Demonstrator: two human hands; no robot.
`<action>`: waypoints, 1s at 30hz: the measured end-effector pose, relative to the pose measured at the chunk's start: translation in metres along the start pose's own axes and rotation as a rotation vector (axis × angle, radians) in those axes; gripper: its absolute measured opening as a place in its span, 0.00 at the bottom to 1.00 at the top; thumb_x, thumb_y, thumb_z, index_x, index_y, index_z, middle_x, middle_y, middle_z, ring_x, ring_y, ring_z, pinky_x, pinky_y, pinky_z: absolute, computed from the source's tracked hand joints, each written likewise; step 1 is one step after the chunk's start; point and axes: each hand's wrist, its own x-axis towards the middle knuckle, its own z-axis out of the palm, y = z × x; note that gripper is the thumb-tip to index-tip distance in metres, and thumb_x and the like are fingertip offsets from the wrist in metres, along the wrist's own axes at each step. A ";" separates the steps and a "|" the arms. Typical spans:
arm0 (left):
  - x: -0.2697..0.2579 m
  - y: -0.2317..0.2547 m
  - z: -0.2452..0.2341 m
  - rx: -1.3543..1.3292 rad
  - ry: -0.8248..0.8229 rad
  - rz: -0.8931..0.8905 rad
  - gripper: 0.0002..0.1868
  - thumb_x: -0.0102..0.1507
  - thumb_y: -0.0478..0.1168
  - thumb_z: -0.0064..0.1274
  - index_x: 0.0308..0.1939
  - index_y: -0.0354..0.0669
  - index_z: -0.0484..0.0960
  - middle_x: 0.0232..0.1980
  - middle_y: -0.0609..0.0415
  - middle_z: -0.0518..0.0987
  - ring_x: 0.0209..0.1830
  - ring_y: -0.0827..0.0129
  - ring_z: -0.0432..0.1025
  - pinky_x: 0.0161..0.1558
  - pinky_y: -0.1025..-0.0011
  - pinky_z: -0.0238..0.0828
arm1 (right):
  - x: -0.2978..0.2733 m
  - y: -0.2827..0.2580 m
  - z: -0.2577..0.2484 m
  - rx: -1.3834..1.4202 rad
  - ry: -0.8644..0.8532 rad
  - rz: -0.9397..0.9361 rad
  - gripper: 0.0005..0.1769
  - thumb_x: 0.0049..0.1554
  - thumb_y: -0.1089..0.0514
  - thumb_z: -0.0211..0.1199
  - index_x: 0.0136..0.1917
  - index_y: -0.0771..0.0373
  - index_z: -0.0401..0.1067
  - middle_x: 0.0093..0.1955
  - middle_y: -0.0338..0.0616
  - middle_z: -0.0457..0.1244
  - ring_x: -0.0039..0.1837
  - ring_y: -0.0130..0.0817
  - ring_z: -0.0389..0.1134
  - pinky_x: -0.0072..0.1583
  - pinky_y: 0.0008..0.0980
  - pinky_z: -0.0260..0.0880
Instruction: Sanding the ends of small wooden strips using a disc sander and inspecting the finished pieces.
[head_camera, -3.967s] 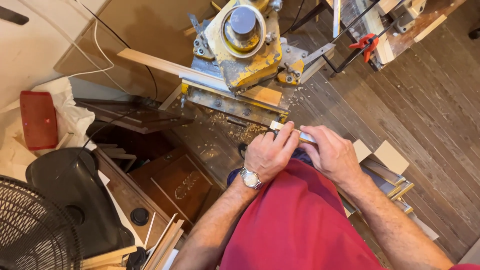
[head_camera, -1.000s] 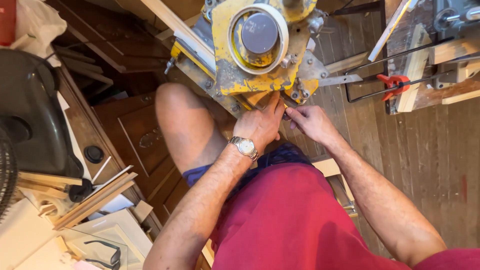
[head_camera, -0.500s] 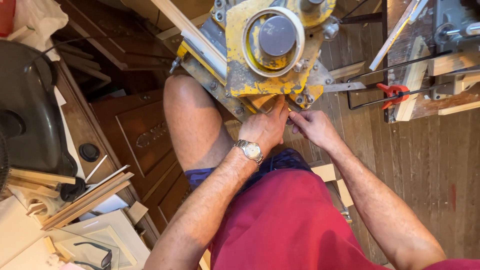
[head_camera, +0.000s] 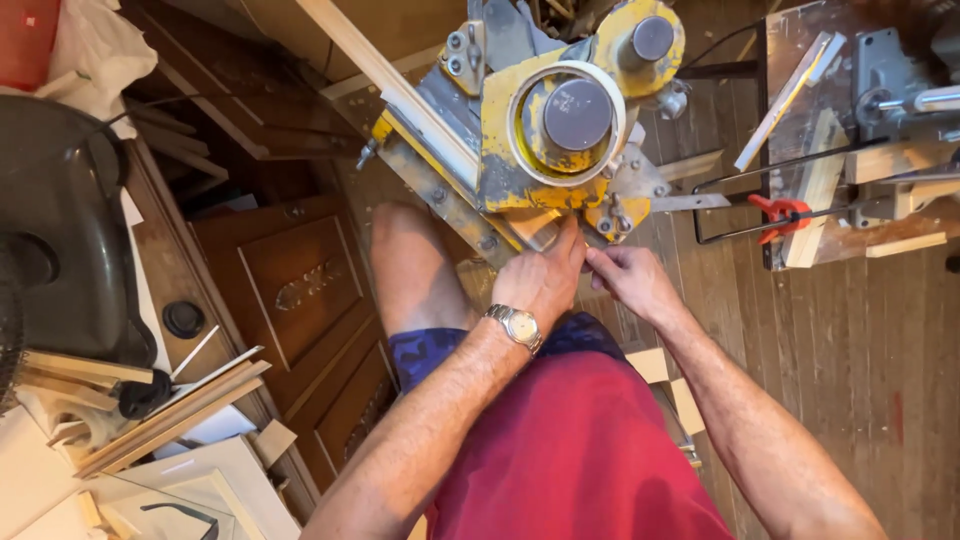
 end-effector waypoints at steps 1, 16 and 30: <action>0.001 -0.001 -0.003 0.001 -0.003 0.003 0.25 0.71 0.47 0.33 0.72 0.55 0.60 0.37 0.39 0.82 0.37 0.37 0.81 0.41 0.45 0.80 | 0.005 0.002 0.001 0.002 0.002 0.003 0.26 0.62 0.37 0.58 0.32 0.54 0.81 0.20 0.43 0.61 0.33 0.38 0.70 0.46 0.39 0.71; 0.007 -0.012 0.023 0.085 0.044 0.077 0.25 0.67 0.41 0.36 0.71 0.55 0.63 0.47 0.38 0.82 0.35 0.37 0.80 0.37 0.45 0.80 | 0.010 0.017 0.006 0.018 -0.002 0.000 0.28 0.62 0.36 0.58 0.32 0.54 0.80 0.19 0.39 0.59 0.30 0.34 0.68 0.45 0.37 0.70; 0.007 -0.010 0.030 0.079 0.151 0.063 0.23 0.68 0.43 0.35 0.68 0.54 0.65 0.36 0.40 0.82 0.32 0.40 0.81 0.35 0.48 0.80 | 0.004 0.009 0.004 0.016 0.007 0.008 0.28 0.62 0.36 0.58 0.33 0.56 0.82 0.20 0.41 0.60 0.32 0.36 0.69 0.46 0.38 0.71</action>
